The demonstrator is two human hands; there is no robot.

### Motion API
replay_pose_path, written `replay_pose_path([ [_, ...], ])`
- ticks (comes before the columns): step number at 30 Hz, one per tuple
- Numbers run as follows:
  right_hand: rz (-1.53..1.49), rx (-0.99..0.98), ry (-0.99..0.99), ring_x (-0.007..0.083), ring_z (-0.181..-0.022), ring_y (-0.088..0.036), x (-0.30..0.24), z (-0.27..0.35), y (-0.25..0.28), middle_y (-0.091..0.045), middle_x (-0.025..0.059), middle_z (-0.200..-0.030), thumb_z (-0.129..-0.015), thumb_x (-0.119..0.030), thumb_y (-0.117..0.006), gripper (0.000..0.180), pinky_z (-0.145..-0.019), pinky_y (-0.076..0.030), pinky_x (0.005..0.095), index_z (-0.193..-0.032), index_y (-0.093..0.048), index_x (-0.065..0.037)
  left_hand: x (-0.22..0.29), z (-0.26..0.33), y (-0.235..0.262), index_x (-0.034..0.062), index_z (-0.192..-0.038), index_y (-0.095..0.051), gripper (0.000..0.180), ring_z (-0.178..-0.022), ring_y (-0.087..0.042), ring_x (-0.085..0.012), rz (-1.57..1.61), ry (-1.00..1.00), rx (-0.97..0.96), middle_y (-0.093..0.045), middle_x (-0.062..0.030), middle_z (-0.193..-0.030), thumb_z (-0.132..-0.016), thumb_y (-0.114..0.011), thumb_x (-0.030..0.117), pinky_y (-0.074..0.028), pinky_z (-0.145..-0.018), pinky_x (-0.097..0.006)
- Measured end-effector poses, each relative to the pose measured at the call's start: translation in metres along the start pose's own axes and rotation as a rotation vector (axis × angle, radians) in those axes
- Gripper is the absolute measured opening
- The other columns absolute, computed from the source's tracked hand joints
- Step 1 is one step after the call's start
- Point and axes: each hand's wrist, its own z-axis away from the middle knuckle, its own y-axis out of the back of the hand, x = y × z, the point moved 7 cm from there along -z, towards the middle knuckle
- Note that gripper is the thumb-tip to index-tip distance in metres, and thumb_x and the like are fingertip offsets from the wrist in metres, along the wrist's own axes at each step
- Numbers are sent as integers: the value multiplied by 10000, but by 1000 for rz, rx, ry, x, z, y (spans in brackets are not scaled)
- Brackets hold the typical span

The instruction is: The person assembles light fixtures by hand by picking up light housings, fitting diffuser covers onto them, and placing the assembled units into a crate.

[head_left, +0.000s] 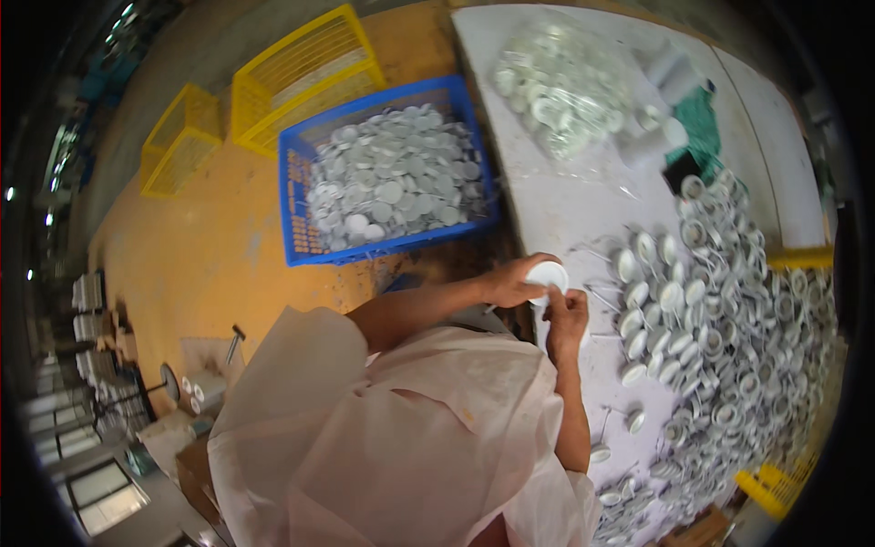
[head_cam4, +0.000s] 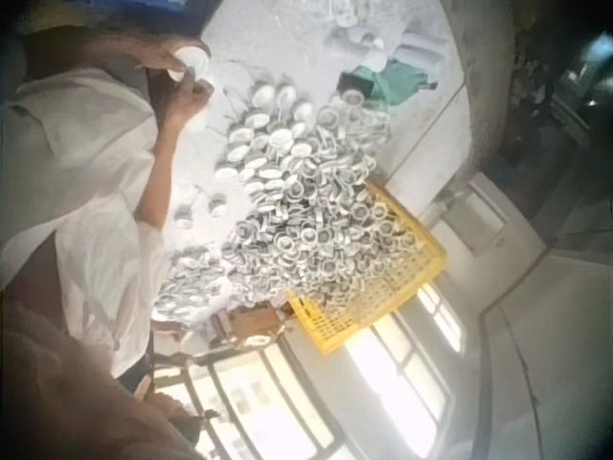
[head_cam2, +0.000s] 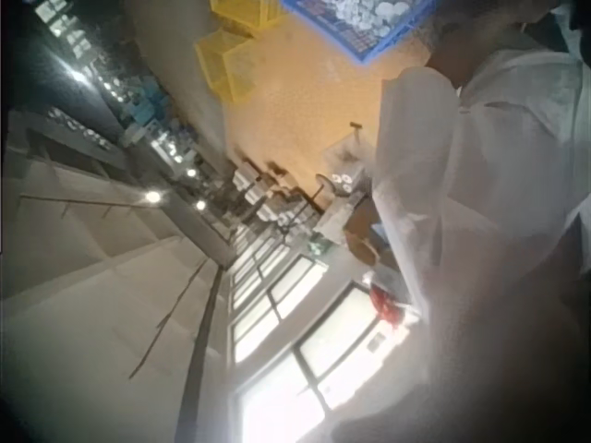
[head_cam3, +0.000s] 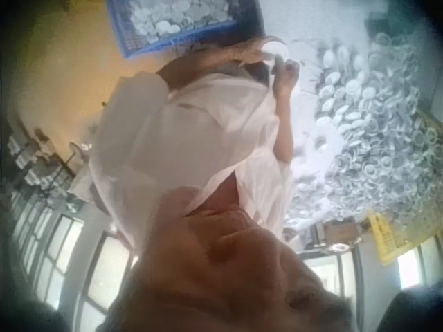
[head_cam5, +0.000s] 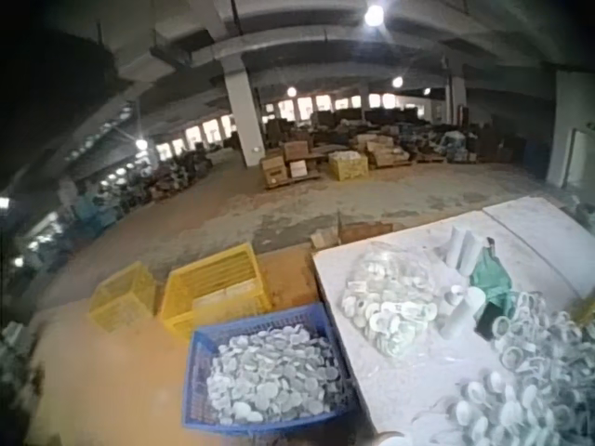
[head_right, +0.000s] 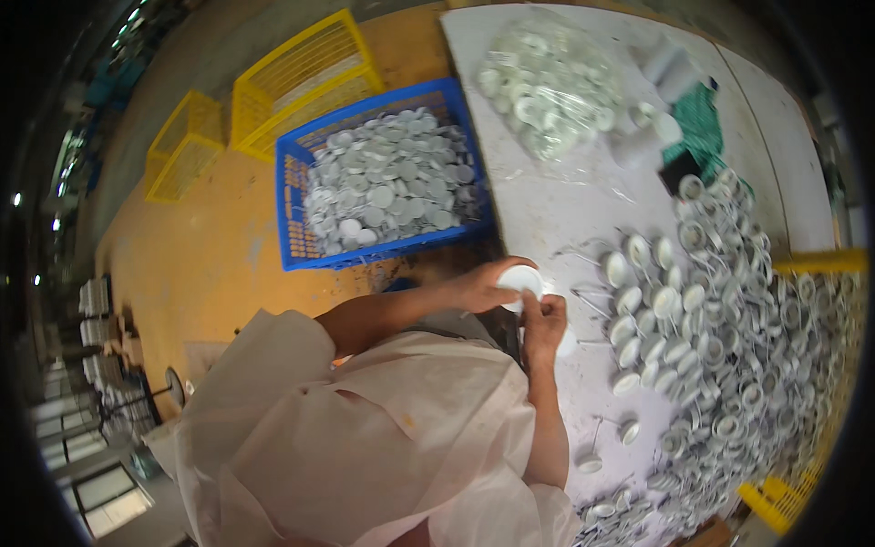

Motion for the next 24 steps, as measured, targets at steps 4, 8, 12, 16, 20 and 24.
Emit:
replay_pose_path([
  [4, -6, -44, 8, 75, -461, -431, -6, 4, -12, -490, 2, -594, -822, -140, -671, 240, -428, -354, 213, -823, -435, -97, -2, 7, 10, 50, -1241, -438, 481, -997, -580, -209, -55, 26, 59, -591, -137, -1071, -782, -575, 81, -456, -868, -334],
  [8, 66, -61, 46, 70, -448, -417, -5, 1, -23, -482, -4, -588, -827, -152, -675, 253, -415, -341, 206, -785, -428, -110, -10, 15, 19, 48, -1234, -443, 473, -1013, -584, -228, -17, 32, 129, -594, -142, -1083, -790, -589, 118, -461, -874, -348],
  [12, 38, -164, -52, 76, -473, -421, 1, -3, -35, -476, -2, -612, -847, -164, -648, 259, -434, -353, 219, -791, -401, -114, -18, 15, 27, 57, -1211, -474, 470, -1012, -581, -233, 27, 33, 109, -600, -130, -1071, -780, -610, 184, -459, -871, -340],
  [16, 45, -224, -102, 80, -502, -453, 7, -9, -49, -483, -6, -626, -850, -149, -630, 223, -454, -393, 222, -801, -414, -116, -29, 17, 37, 53, -1114, -555, 310, -971, -571, -176, 129, 34, 261, -616, -96, -1011, -838, -578, 193, -457, -836, -313],
  [20, 142, -157, -101, 77, -502, -492, 2, -12, -59, -505, 0, -612, -849, -173, -629, 204, -449, -431, 222, -759, -458, -108, -40, 21, 52, 57, -1052, -603, 218, -902, -561, -109, 62, 6, 369, -630, -54, -947, -893, -541, 192, -459, -800, -277],
  [24, 76, -181, -74, 58, -479, -440, -4, -11, -84, -507, -9, -602, -838, -158, -645, 240, -414, -345, 214, -720, -442, -113, -53, 21, 69, 69, -1082, -604, 235, -855, -570, -86, 193, 34, 352, -636, -27, -937, -898, -539, 200, -472, -772, -261],
])
